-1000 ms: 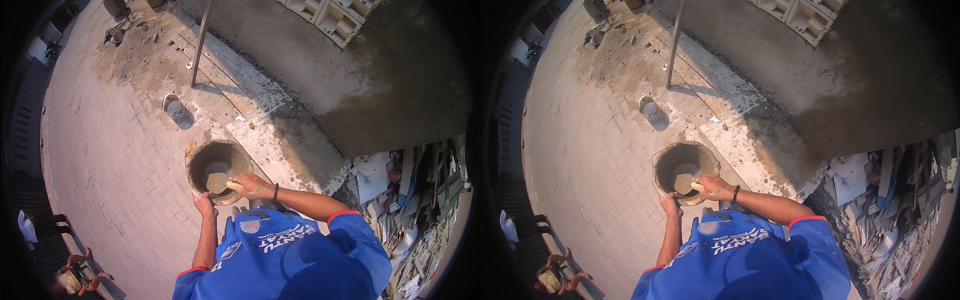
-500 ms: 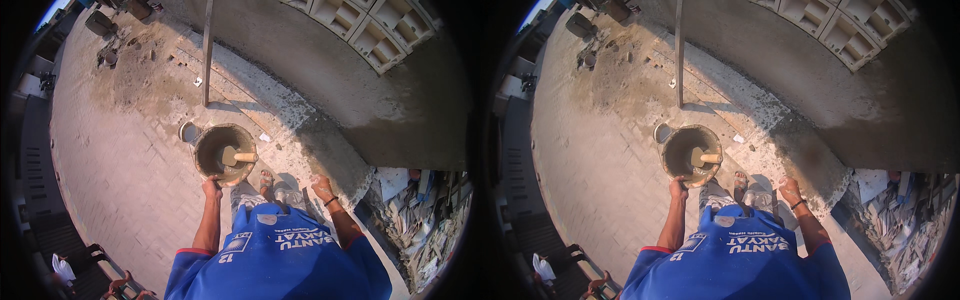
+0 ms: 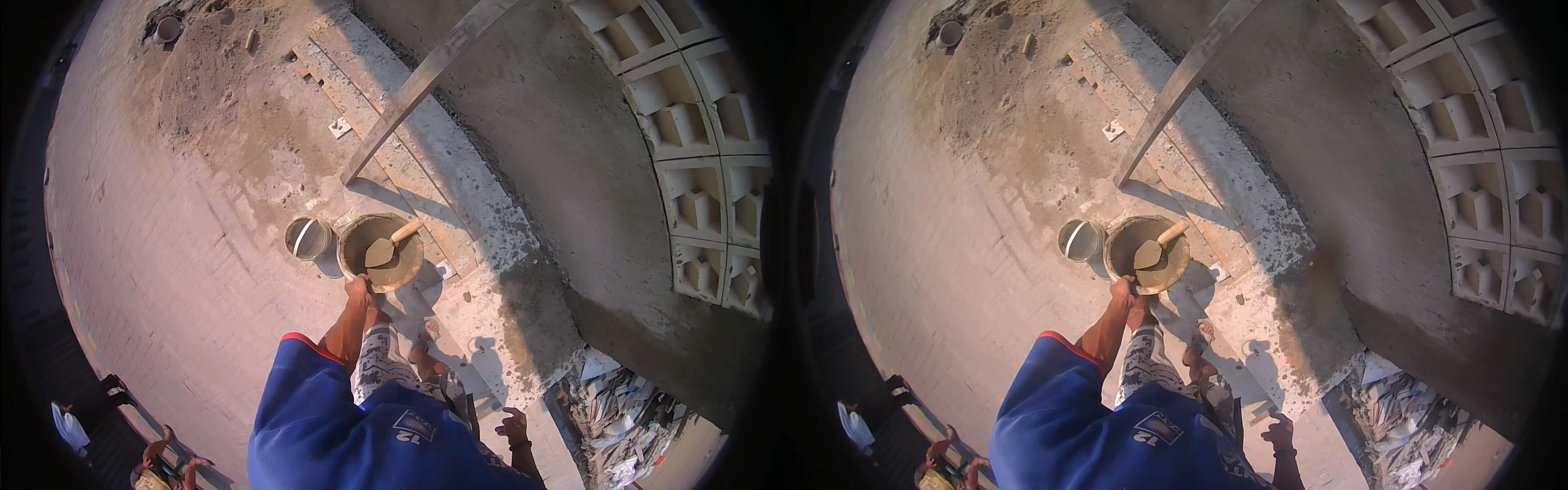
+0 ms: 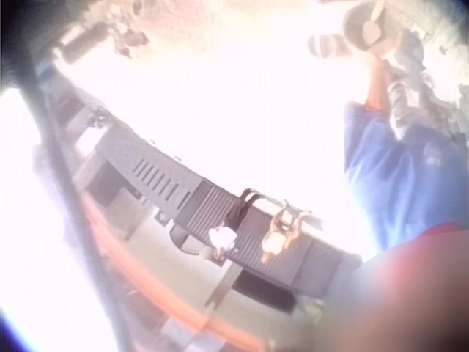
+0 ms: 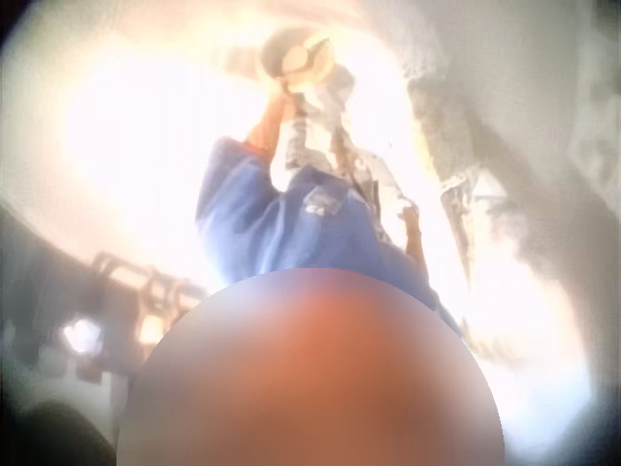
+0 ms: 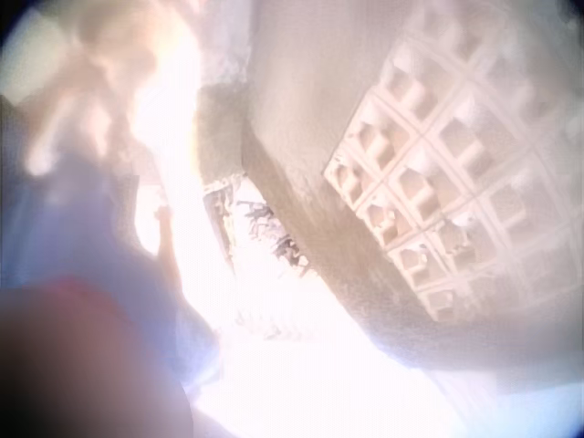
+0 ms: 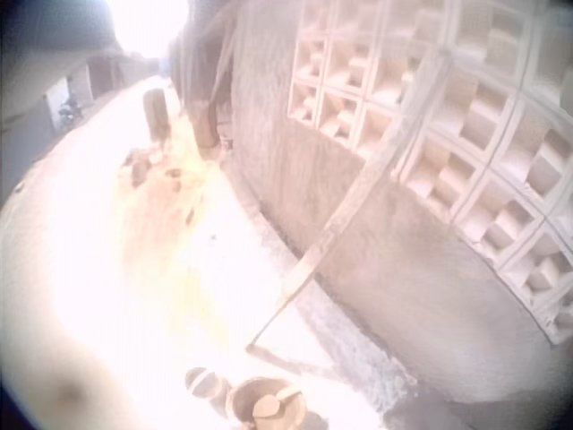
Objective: The person scoops cement from a bucket using a trowel and applies it to a wall with decorative blocks. They then use a long wooden straightedge to smooth and level the applied cement on the wall surface.
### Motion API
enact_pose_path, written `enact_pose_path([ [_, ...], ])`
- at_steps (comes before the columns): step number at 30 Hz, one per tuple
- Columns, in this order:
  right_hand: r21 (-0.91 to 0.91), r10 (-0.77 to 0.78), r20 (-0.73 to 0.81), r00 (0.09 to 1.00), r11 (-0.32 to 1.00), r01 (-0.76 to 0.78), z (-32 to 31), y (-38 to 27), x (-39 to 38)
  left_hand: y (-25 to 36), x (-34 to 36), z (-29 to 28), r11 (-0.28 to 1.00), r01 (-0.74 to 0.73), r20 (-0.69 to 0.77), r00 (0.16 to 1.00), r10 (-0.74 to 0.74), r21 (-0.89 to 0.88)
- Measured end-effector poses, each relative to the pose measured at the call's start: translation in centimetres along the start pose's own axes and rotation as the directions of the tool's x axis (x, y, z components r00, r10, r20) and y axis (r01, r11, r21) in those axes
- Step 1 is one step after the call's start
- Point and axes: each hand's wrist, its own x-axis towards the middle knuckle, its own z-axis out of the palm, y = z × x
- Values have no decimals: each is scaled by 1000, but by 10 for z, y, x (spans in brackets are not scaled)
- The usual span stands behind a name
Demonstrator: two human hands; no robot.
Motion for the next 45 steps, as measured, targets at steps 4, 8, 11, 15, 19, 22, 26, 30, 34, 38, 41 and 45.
enact_pose_path([
  [4, -144, -93, 120, 988, 983, 110, 85, -134, 13, -2, 69, 26, 998, -65, -46, 997, 65, 1],
  [8, -243, -201, 39, 979, 948, 204, 135, -229, 31, -7, 134, 26, 992, -45, -168, 984, 65, 118],
  [11, -183, -202, 44, 978, 961, 207, 143, -233, 50, -11, 160, 49, 992, -123, -92, 989, 119, -39],
  [15, -251, -136, 105, 985, 955, 159, 105, -187, 75, -56, 224, 20, 993, -91, -142, 987, 80, -75],
  [19, -695, 136, 68, 988, 717, -51, 147, -243, 78, -56, 233, 9, 970, -14, -291, 953, 86, 242],
  [22, -554, 53, 3, 999, 831, -42, 183, -294, 81, -41, 220, 10, 938, -28, -360, 919, 159, 344],
  [26, -517, -170, 64, 983, 837, 178, 206, -341, 76, 33, 169, 40, 650, 179, -390, 900, 195, 738],
  [30, -448, -183, 101, 978, 870, 209, 187, -330, 71, 96, 99, 111, 512, -492, 181, 822, 540, 705],
  [34, -628, -137, 199, 970, 742, 233, 146, -294, 69, 219, -46, 223, 351, -896, 582, 444, 681, 273],
  [38, -355, -116, 76, 990, 925, 135, 95, -228, 69, 307, -180, 331, 87, -996, 717, 63, 694, 4],
  [41, -227, -18, -39, 999, 974, 9, 82, -187, 52, 330, -247, 410, -222, -974, 746, -185, 640, -51],
  [45, -117, 47, -82, 996, 991, -56, 62, -159, 50, 333, -240, 485, -116, -993, 778, -47, 626, 33],
])
